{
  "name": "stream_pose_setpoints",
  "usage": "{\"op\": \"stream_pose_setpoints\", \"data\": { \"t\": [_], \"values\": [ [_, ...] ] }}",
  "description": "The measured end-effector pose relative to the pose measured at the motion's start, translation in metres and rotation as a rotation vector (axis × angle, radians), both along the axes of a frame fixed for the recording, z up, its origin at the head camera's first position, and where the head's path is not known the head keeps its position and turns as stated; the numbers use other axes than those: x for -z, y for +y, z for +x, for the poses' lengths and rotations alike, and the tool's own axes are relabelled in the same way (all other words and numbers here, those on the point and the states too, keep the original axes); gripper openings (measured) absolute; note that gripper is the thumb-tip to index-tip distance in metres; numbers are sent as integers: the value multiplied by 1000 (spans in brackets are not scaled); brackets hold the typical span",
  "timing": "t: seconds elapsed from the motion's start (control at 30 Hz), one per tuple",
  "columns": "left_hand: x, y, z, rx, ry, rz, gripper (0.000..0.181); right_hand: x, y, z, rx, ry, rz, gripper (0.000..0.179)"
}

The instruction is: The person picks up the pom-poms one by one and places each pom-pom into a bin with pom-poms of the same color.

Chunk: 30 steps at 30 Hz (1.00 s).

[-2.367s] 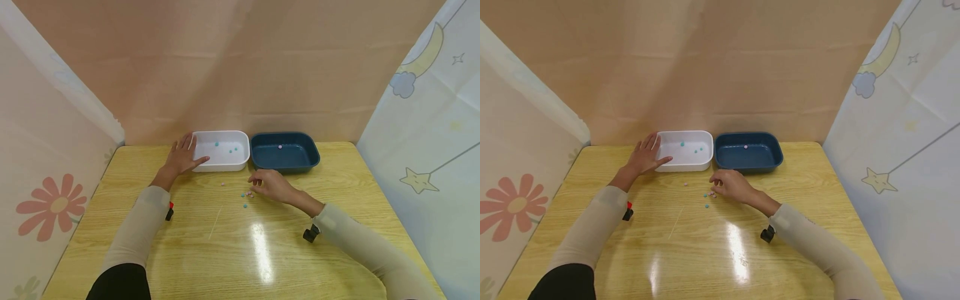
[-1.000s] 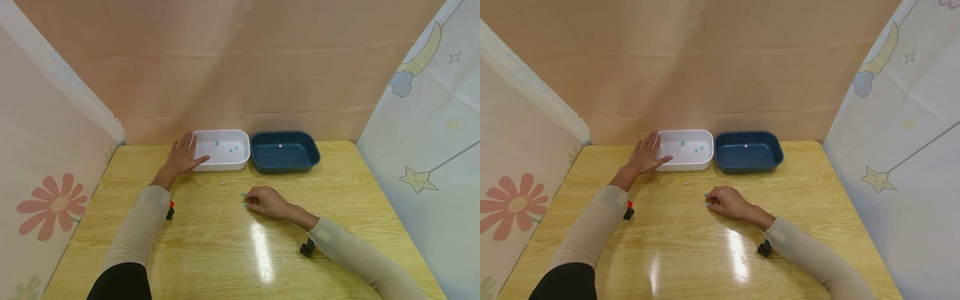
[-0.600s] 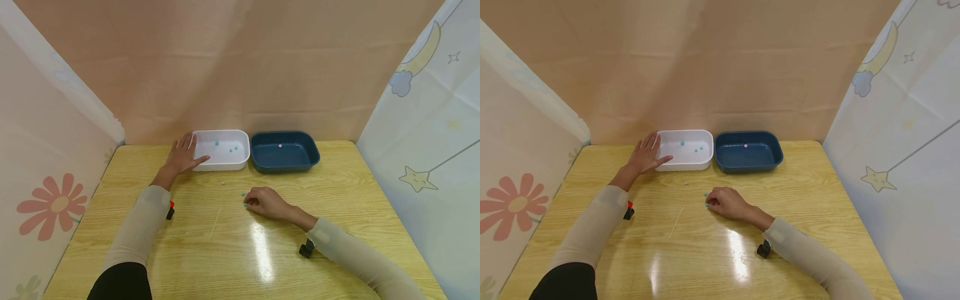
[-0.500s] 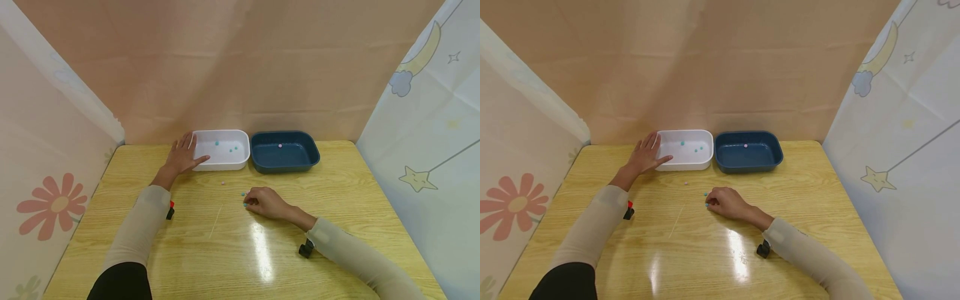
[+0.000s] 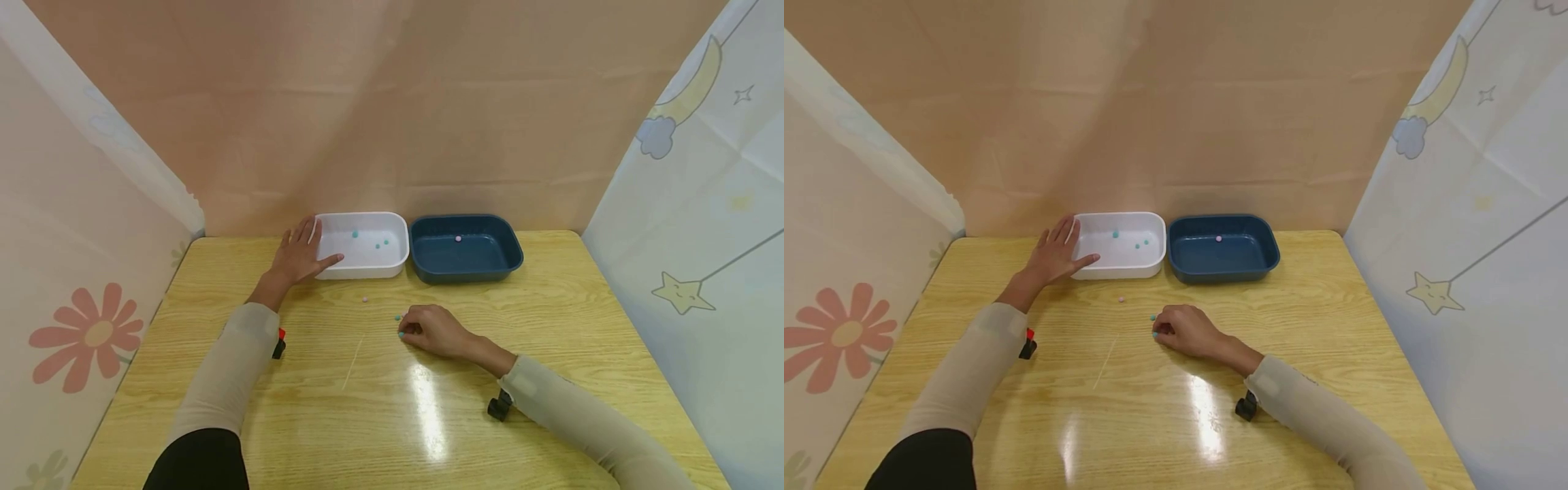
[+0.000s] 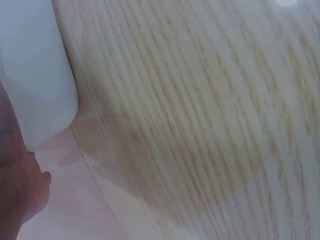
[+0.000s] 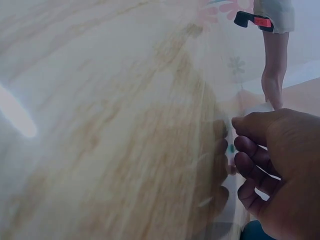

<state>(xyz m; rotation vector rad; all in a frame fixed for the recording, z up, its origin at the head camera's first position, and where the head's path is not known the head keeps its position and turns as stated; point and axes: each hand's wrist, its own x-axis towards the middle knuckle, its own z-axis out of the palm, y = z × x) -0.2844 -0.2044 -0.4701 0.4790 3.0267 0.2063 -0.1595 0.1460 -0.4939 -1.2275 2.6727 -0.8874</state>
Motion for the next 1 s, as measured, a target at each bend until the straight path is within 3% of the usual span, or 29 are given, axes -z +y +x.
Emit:
{"op": "stream_pose_setpoints", "data": {
  "t": [0.33,0.7,1.0],
  "values": [
    [1,0,0,-3,4,-2,109,-10,-3,-5,15,-5,3,10],
    [2,-2,-1,-4,-12,4,110,-20,-6,-17,44,43,20,7],
    [2,-2,0,1,-7,-7,111,-37,-5,-31,40,97,-24,9]
  ]
}}
